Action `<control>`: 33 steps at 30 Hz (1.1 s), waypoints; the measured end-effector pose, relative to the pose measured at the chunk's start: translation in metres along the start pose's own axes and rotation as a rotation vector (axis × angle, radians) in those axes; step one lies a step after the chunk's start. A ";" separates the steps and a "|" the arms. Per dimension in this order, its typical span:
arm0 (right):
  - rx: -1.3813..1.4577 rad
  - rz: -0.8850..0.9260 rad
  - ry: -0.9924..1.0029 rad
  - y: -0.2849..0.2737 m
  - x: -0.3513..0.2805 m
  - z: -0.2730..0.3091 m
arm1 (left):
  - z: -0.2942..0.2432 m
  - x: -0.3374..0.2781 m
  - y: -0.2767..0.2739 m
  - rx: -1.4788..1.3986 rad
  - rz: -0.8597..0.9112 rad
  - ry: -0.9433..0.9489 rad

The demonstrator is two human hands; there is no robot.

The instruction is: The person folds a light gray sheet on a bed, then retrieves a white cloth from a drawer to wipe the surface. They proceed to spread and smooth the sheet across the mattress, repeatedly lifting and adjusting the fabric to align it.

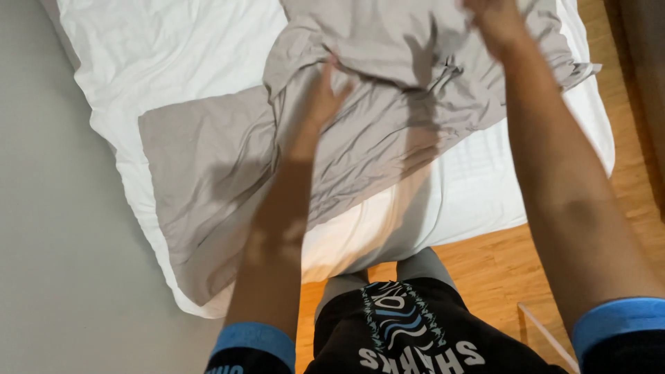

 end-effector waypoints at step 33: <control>-0.303 0.031 0.202 -0.166 -0.282 -0.133 | 0.103 -0.381 0.109 -1.230 -1.184 -1.082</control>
Point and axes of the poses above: each hand's wrist, its own x-axis towards the middle knuckle, its own y-axis out of the palm, z = x × y, the point moved 7 cm from there along x, towards the middle knuckle
